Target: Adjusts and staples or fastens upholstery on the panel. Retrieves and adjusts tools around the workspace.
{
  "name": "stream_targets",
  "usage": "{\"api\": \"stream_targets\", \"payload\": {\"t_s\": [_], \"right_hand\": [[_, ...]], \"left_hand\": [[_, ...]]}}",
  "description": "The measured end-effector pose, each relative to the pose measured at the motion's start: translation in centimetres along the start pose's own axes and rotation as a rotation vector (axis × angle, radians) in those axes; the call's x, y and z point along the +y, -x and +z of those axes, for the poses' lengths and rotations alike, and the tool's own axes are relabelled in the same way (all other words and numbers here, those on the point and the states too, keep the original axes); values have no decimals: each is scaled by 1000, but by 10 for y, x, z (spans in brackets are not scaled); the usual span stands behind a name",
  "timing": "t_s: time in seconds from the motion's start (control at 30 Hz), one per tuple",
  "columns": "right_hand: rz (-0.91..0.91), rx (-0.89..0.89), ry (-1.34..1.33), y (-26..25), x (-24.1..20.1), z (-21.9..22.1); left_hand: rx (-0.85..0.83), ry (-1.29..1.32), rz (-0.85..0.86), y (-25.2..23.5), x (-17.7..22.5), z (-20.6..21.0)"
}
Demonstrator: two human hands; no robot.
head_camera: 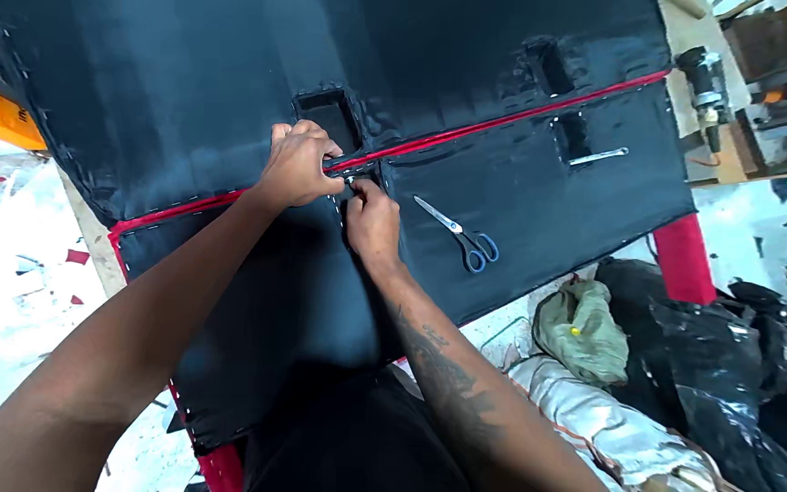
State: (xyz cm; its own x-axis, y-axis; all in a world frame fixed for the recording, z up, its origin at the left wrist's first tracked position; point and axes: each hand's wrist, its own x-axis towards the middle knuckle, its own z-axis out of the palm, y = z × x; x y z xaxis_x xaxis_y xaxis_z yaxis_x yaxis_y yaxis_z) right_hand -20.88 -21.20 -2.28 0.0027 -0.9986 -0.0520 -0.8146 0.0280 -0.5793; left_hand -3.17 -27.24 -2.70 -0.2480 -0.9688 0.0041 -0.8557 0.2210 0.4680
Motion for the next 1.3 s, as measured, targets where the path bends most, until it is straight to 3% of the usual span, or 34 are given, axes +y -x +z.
{"api": "stream_targets", "payload": {"t_s": [0.13,0.27,0.4,0.53,0.67,0.8,0.97,1.3], "right_hand": [[-66,102,-36,0,3,0],[-1,-19,-14,-3,3,-3],[-97,115,-71,-1,7,1],[-21,-9,-34,-3,3,-6],[-83,99,-58,-2,4,-1],[-6,-27,-13,-7,3,-6],[-27,118,-60,-7,2,3],[139,22,-17,-14,-5,2]], "left_hand": [[11,-1,2,-6,3,-2],[-8,-6,-3,-1,3,0],[17,5,-5,-5,3,-1],[7,11,6,-2,4,2],[19,9,3,-5,2,-1],[-1,5,0,-3,3,2],[16,17,2,-3,2,-2],[9,5,-4,-2,4,2]]}}
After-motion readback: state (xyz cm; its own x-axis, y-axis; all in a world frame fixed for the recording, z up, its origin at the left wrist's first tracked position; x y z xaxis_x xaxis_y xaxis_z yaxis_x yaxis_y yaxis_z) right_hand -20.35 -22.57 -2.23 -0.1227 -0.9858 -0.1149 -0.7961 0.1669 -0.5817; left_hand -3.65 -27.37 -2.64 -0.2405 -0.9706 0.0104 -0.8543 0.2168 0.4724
